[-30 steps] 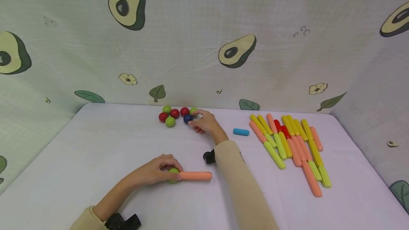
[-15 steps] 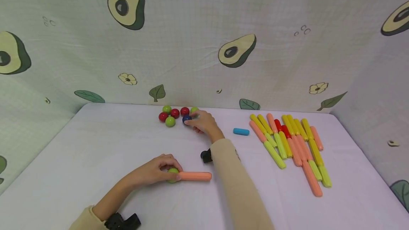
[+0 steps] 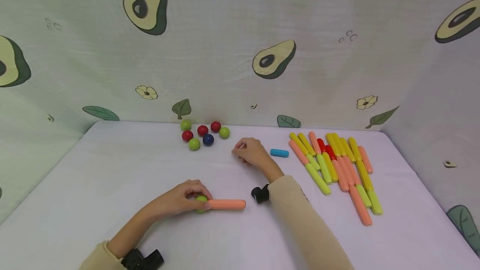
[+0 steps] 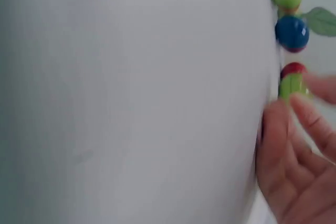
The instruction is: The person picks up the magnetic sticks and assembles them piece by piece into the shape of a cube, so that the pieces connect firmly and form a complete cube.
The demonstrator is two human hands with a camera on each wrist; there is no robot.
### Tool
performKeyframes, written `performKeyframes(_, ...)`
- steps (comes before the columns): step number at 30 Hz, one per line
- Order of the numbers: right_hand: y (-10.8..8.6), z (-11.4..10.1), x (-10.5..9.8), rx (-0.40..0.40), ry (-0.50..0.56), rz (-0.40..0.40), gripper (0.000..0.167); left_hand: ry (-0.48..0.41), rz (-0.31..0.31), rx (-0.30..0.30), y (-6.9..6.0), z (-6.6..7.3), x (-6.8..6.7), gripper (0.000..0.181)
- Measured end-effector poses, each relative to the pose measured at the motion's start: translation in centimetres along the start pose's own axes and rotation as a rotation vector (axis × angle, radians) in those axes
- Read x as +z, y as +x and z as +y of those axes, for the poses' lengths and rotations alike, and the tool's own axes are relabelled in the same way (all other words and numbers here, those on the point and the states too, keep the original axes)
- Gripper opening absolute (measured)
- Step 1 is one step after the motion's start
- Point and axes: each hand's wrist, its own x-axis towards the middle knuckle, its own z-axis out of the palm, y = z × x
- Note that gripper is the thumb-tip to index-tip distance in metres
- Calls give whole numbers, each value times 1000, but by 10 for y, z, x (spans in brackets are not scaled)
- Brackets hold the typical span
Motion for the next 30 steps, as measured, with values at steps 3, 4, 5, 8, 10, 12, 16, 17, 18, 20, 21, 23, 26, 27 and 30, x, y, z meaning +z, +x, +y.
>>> performKeyframes(3, -2, -4, -4, -33, 26, -61, 25, 5, 1, -13, -1, -1, -2, 21)
performKeyframes(4, -2, -8, -5, -57, 29, -79, 27, 4, 1, -14, -1, -2, -2, 21)
performKeyframes(5, -1, -12, -5, -90, 23, -93, 30, 3, 1, -16, -2, -2, -3, 21)
performKeyframes(8, 4, -28, -1, -182, -7, -142, 41, 1, -1, -28, -2, -2, -2, 20)
performKeyframes(10, 11, -41, 5, -201, -43, -171, 49, -1, -2, -40, -2, -1, -2, 19)
performKeyframes(12, 20, -52, 11, -185, -75, -200, 55, -1, -4, -49, -2, -1, -2, 18)
performKeyframes(16, 38, -64, 22, -101, -159, -218, 57, -1, -10, -34, -1, -2, -1, 18)
performKeyframes(17, 40, -66, 24, -88, -182, -212, 55, -1, -10, -33, -1, -2, 0, 18)
performKeyframes(18, 42, -67, 25, -84, -210, -205, 52, 0, -10, -30, -1, -2, 1, 18)
performKeyframes(20, 43, -67, 25, -95, -258, -196, 47, 7, -10, -33, -1, -1, 1, 18)
performKeyframes(21, 42, -67, 23, -106, -275, -197, 44, 11, -9, -37, -1, -1, 2, 18)
performKeyframes(23, 38, -64, 20, -126, -292, -215, 38, 19, -4, -46, -1, -2, 2, 17)
performKeyframes(26, 29, -56, 13, -138, -304, -269, 35, 20, 0, -48, -1, -2, 1, 18)
performKeyframes(27, 24, -53, 10, -133, -304, -291, 35, 19, 0, -44, -1, -2, 1, 18)
performKeyframes(30, 5, -40, 1, -123, -314, -338, 36, 21, 5, -38, -1, -2, 0, 19)
